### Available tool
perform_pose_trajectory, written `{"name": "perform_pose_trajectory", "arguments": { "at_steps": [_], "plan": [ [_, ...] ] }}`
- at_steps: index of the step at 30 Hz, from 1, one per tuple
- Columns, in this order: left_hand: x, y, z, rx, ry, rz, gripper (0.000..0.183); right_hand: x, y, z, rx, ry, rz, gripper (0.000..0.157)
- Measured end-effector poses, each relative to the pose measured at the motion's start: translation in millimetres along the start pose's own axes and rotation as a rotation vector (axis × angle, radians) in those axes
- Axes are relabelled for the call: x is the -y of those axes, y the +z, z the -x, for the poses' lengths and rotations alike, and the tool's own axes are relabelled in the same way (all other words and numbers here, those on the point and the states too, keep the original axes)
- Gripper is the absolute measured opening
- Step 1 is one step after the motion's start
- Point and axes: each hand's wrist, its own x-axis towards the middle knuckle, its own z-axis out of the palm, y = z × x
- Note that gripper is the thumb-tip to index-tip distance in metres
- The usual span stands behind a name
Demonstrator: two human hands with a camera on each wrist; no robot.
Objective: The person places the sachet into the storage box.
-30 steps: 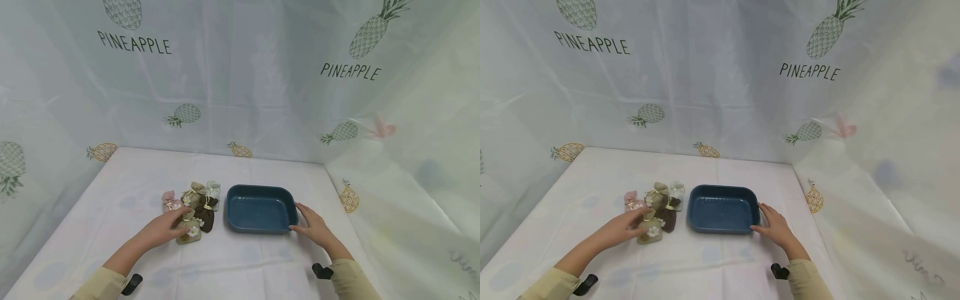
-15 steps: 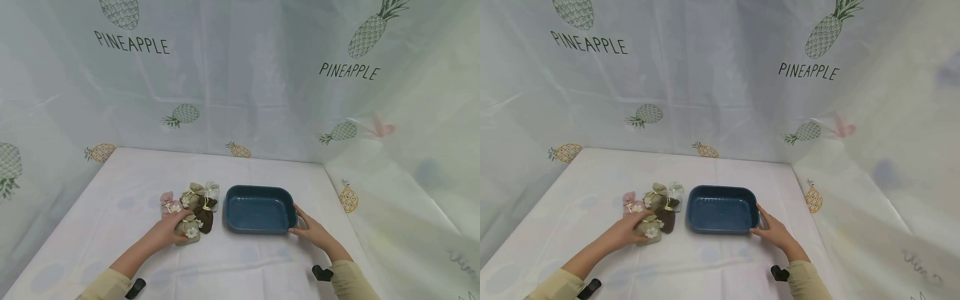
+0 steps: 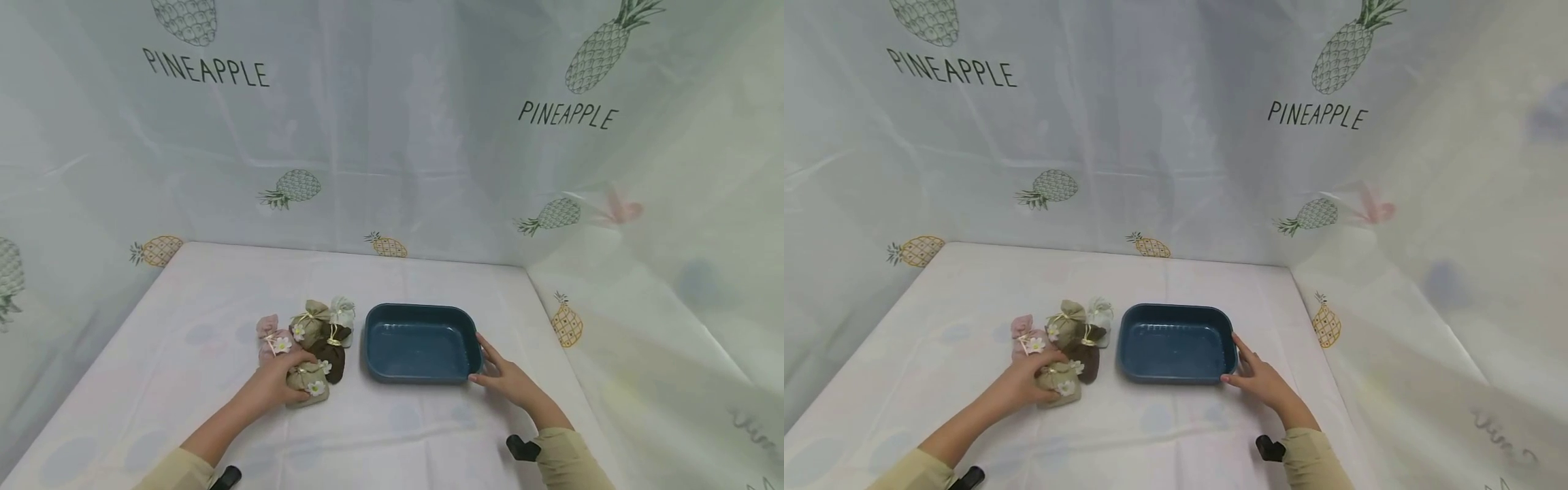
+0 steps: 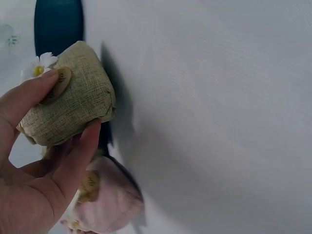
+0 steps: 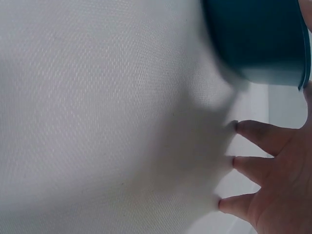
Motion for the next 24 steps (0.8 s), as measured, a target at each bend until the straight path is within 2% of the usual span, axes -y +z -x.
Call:
{"name": "perform_pose_trajectory", "arguments": {
  "at_steps": [6, 15, 19, 24],
  "plan": [
    [-26.7, -3.3, -15.7, 0.038, 0.055, 0.011, 0.06, -2.8, -0.3, 0.6, -0.003, -0.001, -0.021, 0.092],
    [-68.0, -7.6, -56.2, 0.085, 0.112, 0.014, 0.061, -0.9, 1.7, -1.1, 0.003, -0.005, -0.028, 0.091],
    [-80.6, -2.4, -73.4, 0.126, 0.124, 0.0, 0.061, 1.3, 2.7, -1.5, 0.01, -0.001, -0.044, 0.091],
    [-96.4, 15.0, -101.5, 0.2, 0.158, 0.021, 0.06, -0.7, -0.8, 3.1, -0.008, 0.009, -0.011, 0.092]
  ]
}}
